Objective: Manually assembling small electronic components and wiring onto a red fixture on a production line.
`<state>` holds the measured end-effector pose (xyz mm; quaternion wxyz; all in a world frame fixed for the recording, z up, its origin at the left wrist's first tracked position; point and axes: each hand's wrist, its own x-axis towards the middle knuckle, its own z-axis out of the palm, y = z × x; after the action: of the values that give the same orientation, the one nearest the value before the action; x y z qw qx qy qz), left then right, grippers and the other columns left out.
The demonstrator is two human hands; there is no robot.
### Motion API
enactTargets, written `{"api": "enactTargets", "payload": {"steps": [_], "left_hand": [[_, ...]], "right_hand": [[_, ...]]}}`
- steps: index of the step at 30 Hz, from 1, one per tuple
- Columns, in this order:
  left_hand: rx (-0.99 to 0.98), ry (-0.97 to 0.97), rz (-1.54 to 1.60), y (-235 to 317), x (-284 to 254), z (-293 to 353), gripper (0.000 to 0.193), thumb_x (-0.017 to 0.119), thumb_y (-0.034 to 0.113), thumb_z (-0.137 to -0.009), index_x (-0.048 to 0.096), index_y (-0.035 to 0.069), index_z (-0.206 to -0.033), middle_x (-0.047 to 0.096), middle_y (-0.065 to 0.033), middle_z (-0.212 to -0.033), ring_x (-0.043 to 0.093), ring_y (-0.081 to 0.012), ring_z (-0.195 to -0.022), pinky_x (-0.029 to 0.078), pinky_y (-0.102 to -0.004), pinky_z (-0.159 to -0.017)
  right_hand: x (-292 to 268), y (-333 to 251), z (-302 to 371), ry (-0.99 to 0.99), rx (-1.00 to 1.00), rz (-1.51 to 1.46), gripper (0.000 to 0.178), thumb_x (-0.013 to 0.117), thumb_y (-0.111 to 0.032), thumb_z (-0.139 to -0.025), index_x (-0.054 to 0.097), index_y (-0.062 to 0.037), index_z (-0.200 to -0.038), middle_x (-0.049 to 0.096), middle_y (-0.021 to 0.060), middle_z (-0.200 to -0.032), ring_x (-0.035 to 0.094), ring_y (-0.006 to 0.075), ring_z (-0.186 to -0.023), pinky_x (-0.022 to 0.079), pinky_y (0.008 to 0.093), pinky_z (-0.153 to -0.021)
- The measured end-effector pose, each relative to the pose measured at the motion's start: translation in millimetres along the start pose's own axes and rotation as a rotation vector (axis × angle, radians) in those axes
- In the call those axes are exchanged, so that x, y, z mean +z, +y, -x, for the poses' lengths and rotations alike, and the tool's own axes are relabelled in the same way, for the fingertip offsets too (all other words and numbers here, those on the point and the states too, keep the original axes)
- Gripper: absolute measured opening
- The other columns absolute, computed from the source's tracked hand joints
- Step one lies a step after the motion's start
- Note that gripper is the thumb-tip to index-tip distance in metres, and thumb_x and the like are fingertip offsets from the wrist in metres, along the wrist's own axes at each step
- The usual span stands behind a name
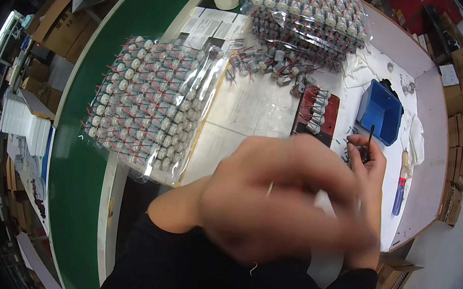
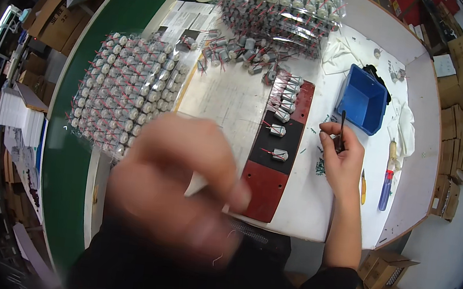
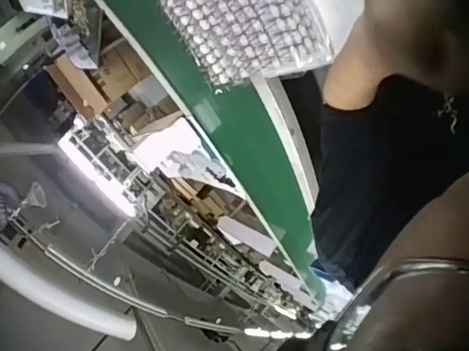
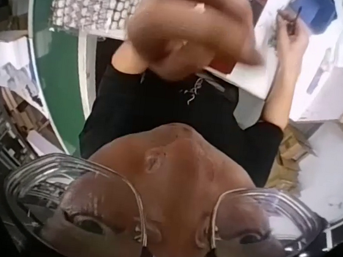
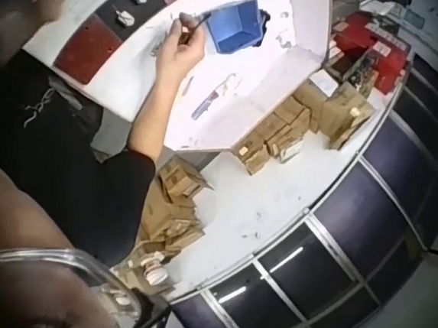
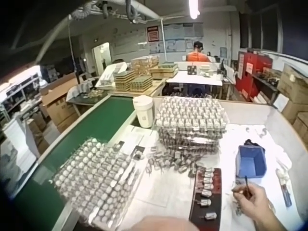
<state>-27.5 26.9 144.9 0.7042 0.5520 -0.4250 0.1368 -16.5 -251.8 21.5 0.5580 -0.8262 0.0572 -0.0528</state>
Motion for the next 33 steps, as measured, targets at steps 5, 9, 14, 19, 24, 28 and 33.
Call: {"api": "enactTargets", "payload": {"steps": [5, 9, 14, 19, 24, 28, 33], "left_hand": [[-0.251, -0.134, -0.371, -78, -10, 44, 0.031, 0.065, -0.007, -0.075, 0.077, 0.004, -0.102, 0.073, -0.0117, -0.094, 0.07, -0.0228, -0.079, 0.055, -0.0315, -0.065], [-0.363, -0.196, -0.521, -95, -13, 61, 0.029, 0.074, 0.004, -0.079, 0.076, 0.007, -0.108, 0.073, -0.0112, -0.101, 0.071, -0.0238, -0.081, 0.057, -0.0329, -0.067], [-0.375, -0.279, -0.617, -105, -6, 72, 0.03, 0.082, 0.015, -0.081, 0.075, 0.01, -0.11, 0.072, -0.0083, -0.105, 0.072, -0.0256, -0.083, 0.057, -0.0338, -0.069], [-0.469, -0.309, -0.653, -110, 6, 78, 0.027, 0.081, 0.025, -0.086, 0.072, 0.012, -0.107, 0.068, -0.0026, -0.104, 0.071, -0.0253, -0.089, 0.058, -0.0379, -0.071], [-0.495, -0.26, -0.65, -109, 10, 84, 0.025, 0.082, 0.023, -0.086, 0.074, 0.012, -0.107, 0.07, -0.0037, -0.101, 0.072, -0.025, -0.086, 0.058, -0.0358, -0.07], [-0.517, -0.244, -0.642, -111, 9, 82, 0.025, 0.083, 0.022, -0.085, 0.075, 0.011, -0.106, 0.071, -0.0046, -0.1, 0.073, -0.0248, -0.083, 0.057, -0.0339, -0.069], [-0.642, -0.216, -0.593, -106, 12, 79, 0.021, 0.081, 0.021, -0.085, 0.077, 0.01, -0.102, 0.072, -0.0059, -0.095, 0.072, -0.0245, -0.08, 0.056, -0.0333, -0.068]], "right_hand": [[-6, -4, -1, -0.003, 0.078, -0.082, 0.012, 0.074, -0.002, -0.094, 0.072, -0.0006, -0.106, 0.064, -0.0034, -0.079, 0.05, 0.0032, -0.062, 0.038, 0.0198, -0.055], [-5, -17, -4, -0.132, 0.232, -0.205, 0.011, 0.076, -0.005, -0.094, 0.071, -0.0021, -0.103, 0.066, -0.0014, -0.078, 0.053, 0.0032, -0.059, 0.038, 0.0193, -0.049], [9, -22, 3, -0.227, 0.239, -0.247, 0.012, 0.075, -0.006, -0.094, 0.07, -0.0013, -0.104, 0.068, 0.0008, -0.079, 0.054, 0.0034, -0.058, 0.038, 0.0195, -0.047], [14, -20, 9, -0.299, 0.209, -0.214, 0.014, 0.075, -0.007, -0.095, 0.07, -0.0007, -0.106, 0.069, 0.0007, -0.082, 0.055, 0.0037, -0.058, 0.04, 0.0186, -0.047], [18, -20, 10, -0.407, 0.232, -0.241, 0.016, 0.076, -0.005, -0.094, 0.07, 0.0001, -0.107, 0.069, 0.0007, -0.086, 0.054, 0.0033, -0.059, 0.039, 0.0187, -0.048], [21, -15, 10, -0.419, 0.207, -0.181, 0.014, 0.077, -0.004, -0.092, 0.071, 0.0004, -0.105, 0.068, 0.0005, -0.09, 0.053, 0.0028, -0.059, 0.038, 0.0189, -0.048], [22, -11, 8, -0.417, 0.139, -0.17, 0.01, 0.077, -0.002, -0.091, 0.072, 0.0006, -0.099, 0.069, 0.0015, -0.097, 0.053, 0.0027, -0.059, 0.038, 0.0194, -0.049]]}}
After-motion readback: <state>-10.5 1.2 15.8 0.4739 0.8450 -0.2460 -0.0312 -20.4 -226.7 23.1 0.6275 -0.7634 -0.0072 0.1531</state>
